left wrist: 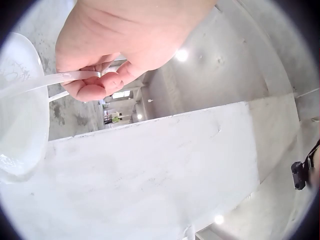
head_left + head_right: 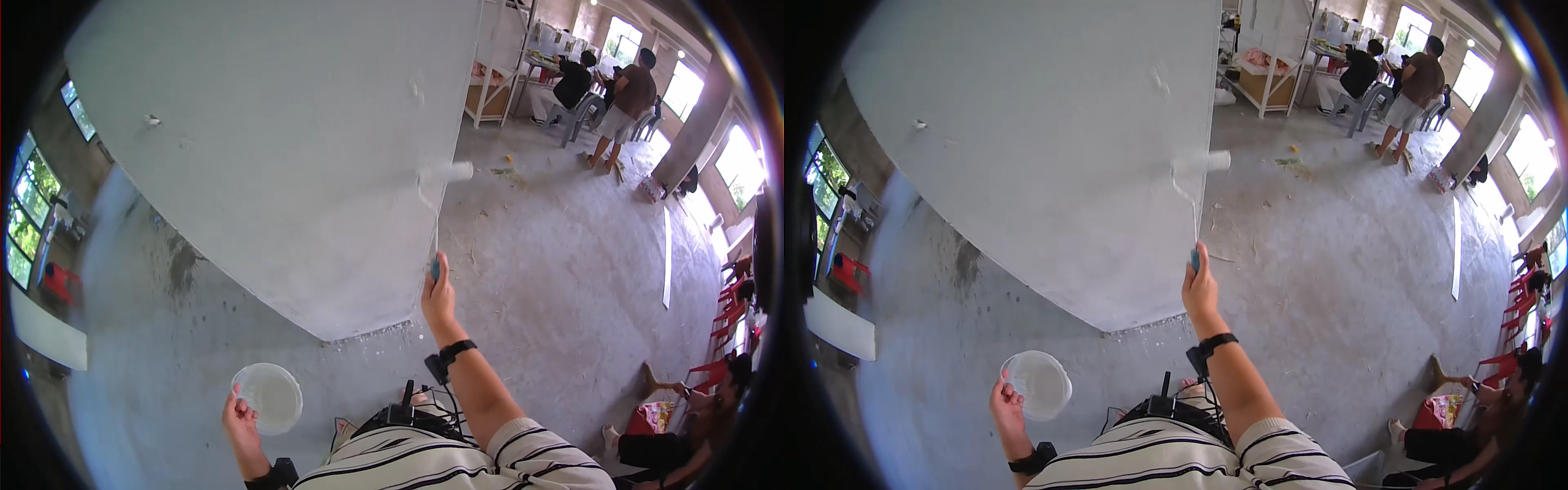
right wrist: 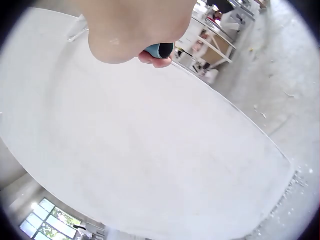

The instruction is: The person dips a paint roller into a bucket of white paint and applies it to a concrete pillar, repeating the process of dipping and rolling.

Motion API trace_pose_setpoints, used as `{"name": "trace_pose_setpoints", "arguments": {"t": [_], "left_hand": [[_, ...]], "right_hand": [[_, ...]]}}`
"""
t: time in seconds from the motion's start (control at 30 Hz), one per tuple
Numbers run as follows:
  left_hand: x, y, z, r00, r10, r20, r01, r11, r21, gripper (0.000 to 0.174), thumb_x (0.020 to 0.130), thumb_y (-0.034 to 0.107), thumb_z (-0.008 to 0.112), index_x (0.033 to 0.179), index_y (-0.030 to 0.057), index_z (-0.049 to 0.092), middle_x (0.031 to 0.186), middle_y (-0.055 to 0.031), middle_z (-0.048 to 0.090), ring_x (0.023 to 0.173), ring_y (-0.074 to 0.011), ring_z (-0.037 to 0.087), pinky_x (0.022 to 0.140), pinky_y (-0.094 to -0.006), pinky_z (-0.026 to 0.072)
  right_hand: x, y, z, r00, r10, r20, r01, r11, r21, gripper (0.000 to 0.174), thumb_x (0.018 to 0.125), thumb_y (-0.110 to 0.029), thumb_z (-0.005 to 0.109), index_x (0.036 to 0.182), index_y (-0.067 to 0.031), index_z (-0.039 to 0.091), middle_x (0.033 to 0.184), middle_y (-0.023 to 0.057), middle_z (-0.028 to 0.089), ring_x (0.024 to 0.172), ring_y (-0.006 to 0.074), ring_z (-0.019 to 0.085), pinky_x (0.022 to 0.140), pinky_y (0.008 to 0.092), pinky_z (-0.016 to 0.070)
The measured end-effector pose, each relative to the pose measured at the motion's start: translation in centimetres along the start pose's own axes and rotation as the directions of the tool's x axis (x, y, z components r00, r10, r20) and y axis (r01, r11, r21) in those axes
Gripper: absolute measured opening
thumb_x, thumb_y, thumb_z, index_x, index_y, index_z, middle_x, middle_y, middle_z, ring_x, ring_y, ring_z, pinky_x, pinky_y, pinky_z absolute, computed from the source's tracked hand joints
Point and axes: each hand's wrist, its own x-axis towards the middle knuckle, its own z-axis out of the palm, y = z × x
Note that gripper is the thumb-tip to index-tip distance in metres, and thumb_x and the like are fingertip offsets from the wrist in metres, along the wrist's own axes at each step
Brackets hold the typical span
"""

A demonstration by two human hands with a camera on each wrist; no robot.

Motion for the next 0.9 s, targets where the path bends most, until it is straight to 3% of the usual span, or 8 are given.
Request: {"name": "trace_pose_setpoints", "arguments": {"t": [0.17, 0.4, 0.47, 0.57, 0.67, 0.7, 0.8, 0.9], "left_hand": [[-0.3, 0.2, 0.4, 0.999, -0.041, 0.013, 0.04, 0.998, 0.042, 0.037, 0.089, 0.029, 0.054, 0.114, 0.0022, 0.058, 0.066, 0.0062, 0.034, 0.056, -0.0054, 0.029, 0.056, -0.0233, 0.029], [-0.8, 0.3, 0.5, 0.996, -0.061, 0.06, 0.06, 0.998, 0.019, 0.035, 0.091, 0.026, 0.051, 0.115, 0.0017, 0.057, 0.067, 0.0063, 0.032, 0.056, -0.0054, 0.028, 0.057, -0.0233, 0.0265], [-0.7, 0.1, 0.2, 0.996, -0.062, 0.071, 0.062, 0.998, 0.004, 0.035, 0.091, 0.026, 0.051, 0.115, 0.0016, 0.057, 0.066, 0.0063, 0.032, 0.056, -0.0052, 0.028, 0.057, -0.0232, 0.0263], [-0.8, 0.2, 0.5, 0.997, -0.047, 0.061, 0.047, 0.999, -0.006, 0.035, 0.091, 0.026, 0.051, 0.115, 0.0016, 0.057, 0.066, 0.0065, 0.032, 0.056, -0.0048, 0.028, 0.057, -0.0232, 0.0265], [-1.1, 0.4, 1.1, 0.996, -0.043, 0.073, 0.043, 0.999, 0.006, 0.035, 0.091, 0.027, 0.051, 0.115, 0.0017, 0.057, 0.066, 0.0067, 0.032, 0.056, -0.0045, 0.028, 0.057, -0.0231, 0.0268], [-1.2, 0.4, 1.3, 0.998, -0.035, 0.061, 0.034, 0.999, 0.012, 0.035, 0.091, 0.027, 0.051, 0.116, 0.0018, 0.057, 0.066, 0.0068, 0.033, 0.056, -0.0044, 0.028, 0.057, -0.023, 0.0269], [-1.3, 0.5, 1.6, 0.999, -0.028, 0.047, 0.027, 0.999, 0.018, 0.036, 0.091, 0.027, 0.051, 0.116, 0.002, 0.057, 0.066, 0.0069, 0.033, 0.055, -0.0044, 0.028, 0.056, -0.0227, 0.0274], [-1.1, 0.4, 1.5, 0.999, -0.035, 0.04, 0.034, 0.999, 0.02, 0.036, 0.091, 0.027, 0.051, 0.117, 0.0022, 0.056, 0.066, 0.0068, 0.033, 0.055, -0.0045, 0.029, 0.056, -0.0224, 0.0277]], "right_hand": [[-6.9, 4.1, 1.2, 0.963, 0.203, 0.179, -0.192, 0.978, -0.078, 0.052, 0.09, -0.012, 0.049, 0.137, -0.0195, 0.028, 0.106, 0.0213, 0.061, 0.085, 0.0429, 0.06, 0.069, 0.0472, 0.0494], [-9.9, 5.3, 0.5, 0.927, 0.27, 0.261, -0.244, 0.961, -0.127, 0.057, 0.089, -0.012, 0.051, 0.14, -0.0225, 0.026, 0.103, 0.0223, 0.061, 0.088, 0.0419, 0.06, 0.07, 0.0459, 0.0484], [-7.4, 3.7, -0.2, 0.967, 0.16, 0.198, -0.163, 0.987, -0.002, 0.056, 0.088, -0.008, 0.051, 0.14, -0.0163, 0.029, 0.116, 0.0233, 0.056, 0.101, 0.0406, 0.058, 0.081, 0.0408, 0.0482], [-1.6, -0.2, -1.0, 1.0, -0.022, -0.001, 0.022, 0.998, 0.062, 0.056, 0.088, -0.007, 0.052, 0.139, -0.0185, 0.032, 0.112, 0.0226, 0.058, 0.095, 0.0395, 0.06, 0.077, 0.0384, 0.049], [4.6, -4.6, -3.0, 0.938, -0.289, -0.192, 0.305, 0.951, 0.06, 0.055, 0.089, -0.004, 0.051, 0.139, -0.0159, 0.032, 0.116, 0.0218, 0.057, 0.097, 0.0367, 0.061, 0.078, 0.0342, 0.0488], [5.6, -5.9, -3.7, 0.939, -0.286, -0.189, 0.302, 0.951, 0.061, 0.055, 0.089, -0.004, 0.051, 0.139, -0.0159, 0.032, 0.116, 0.0218, 0.057, 0.097, 0.0367, 0.061, 0.078, 0.0342, 0.0488], [6.8, -7.7, -4.5, 0.994, -0.099, -0.048, 0.106, 0.977, 0.183, 0.054, 0.089, -0.005, 0.05, 0.139, -0.015, 0.032, 0.113, 0.0202, 0.059, 0.095, 0.0362, 0.061, 0.077, 0.0349, 0.0492], [4.4, -3.7, -2.2, 0.996, -0.076, -0.035, 0.08, 0.988, 0.134, 0.053, 0.089, -0.006, 0.05, 0.138, -0.0159, 0.033, 0.113, 0.0207, 0.059, 0.093, 0.0377, 0.061, 0.075, 0.037, 0.0495]]}}
